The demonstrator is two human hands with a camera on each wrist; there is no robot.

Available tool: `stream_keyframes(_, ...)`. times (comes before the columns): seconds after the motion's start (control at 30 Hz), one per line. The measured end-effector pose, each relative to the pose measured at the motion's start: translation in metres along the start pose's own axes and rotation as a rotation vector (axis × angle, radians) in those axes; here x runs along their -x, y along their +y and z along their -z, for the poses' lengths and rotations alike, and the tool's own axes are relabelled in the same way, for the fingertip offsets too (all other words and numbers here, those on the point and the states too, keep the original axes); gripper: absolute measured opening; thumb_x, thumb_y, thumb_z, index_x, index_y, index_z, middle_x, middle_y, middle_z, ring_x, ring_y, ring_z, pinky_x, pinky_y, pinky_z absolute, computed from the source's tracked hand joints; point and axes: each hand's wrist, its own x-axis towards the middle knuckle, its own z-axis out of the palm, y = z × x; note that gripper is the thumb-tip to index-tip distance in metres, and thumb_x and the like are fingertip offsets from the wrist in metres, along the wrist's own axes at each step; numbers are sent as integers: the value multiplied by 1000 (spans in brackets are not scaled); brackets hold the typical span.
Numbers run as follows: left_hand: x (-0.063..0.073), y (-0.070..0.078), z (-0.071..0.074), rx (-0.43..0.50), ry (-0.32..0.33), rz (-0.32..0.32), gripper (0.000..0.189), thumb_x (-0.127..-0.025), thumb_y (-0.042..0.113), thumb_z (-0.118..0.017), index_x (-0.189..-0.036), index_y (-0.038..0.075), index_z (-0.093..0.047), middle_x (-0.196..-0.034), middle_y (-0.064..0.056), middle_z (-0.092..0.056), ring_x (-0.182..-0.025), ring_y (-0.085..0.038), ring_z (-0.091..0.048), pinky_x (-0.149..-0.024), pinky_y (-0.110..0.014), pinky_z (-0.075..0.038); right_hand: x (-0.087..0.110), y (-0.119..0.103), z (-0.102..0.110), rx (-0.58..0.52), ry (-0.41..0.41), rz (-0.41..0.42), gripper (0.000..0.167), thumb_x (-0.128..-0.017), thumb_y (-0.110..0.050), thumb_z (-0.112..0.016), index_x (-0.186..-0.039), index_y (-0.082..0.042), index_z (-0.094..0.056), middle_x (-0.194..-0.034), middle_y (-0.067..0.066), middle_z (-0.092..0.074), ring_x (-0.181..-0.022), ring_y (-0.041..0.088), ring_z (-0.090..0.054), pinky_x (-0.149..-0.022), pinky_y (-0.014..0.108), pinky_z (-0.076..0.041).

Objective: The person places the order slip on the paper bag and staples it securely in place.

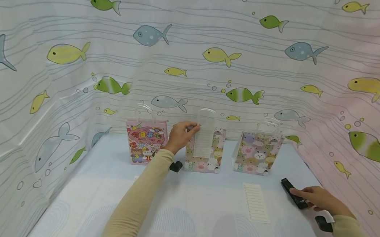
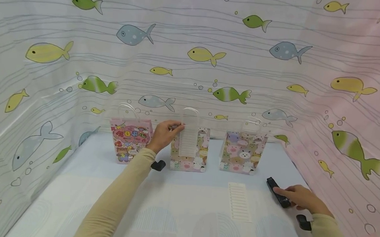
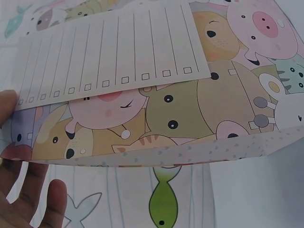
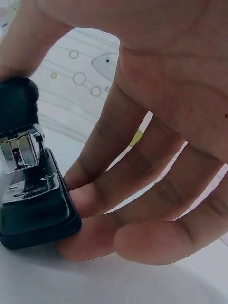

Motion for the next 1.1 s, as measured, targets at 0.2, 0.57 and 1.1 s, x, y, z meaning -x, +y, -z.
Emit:
stream_keyframes(0.2,2,-3,-3,5,-6,13,30,-97,37,-70,-115,14,-77,-95,0,-70,-79,-15,-57,-62,-29,-45,2,-2,-1,-9,-13,-33,89,-92,-60,-65,-125,22,-53,-113,32,-61,-90,27,-63,-77,46,-57)
stream_keyframes(0.57,0,-5,-3,11,-2,-19,28,-98,34,-70,-115,14,-77,-93,0,-68,-78,-16,-54,-64,-30,-42,3,-2,-3,2,-8,-37,86,-89,-56,-72,-124,20,-56,-117,34,-61,-90,28,-66,-79,47,-57)
stream_keyframes(1.1,-1,-2,-1,15,2,-7,30,-98,36,-69,-116,13,-76,-100,-1,-72,-81,-16,-57,-69,-31,-46,2,12,-2,-70,113,-53,93,-89,-62,-69,-134,17,-51,-126,36,-58,-91,27,-67,-82,52,-54)
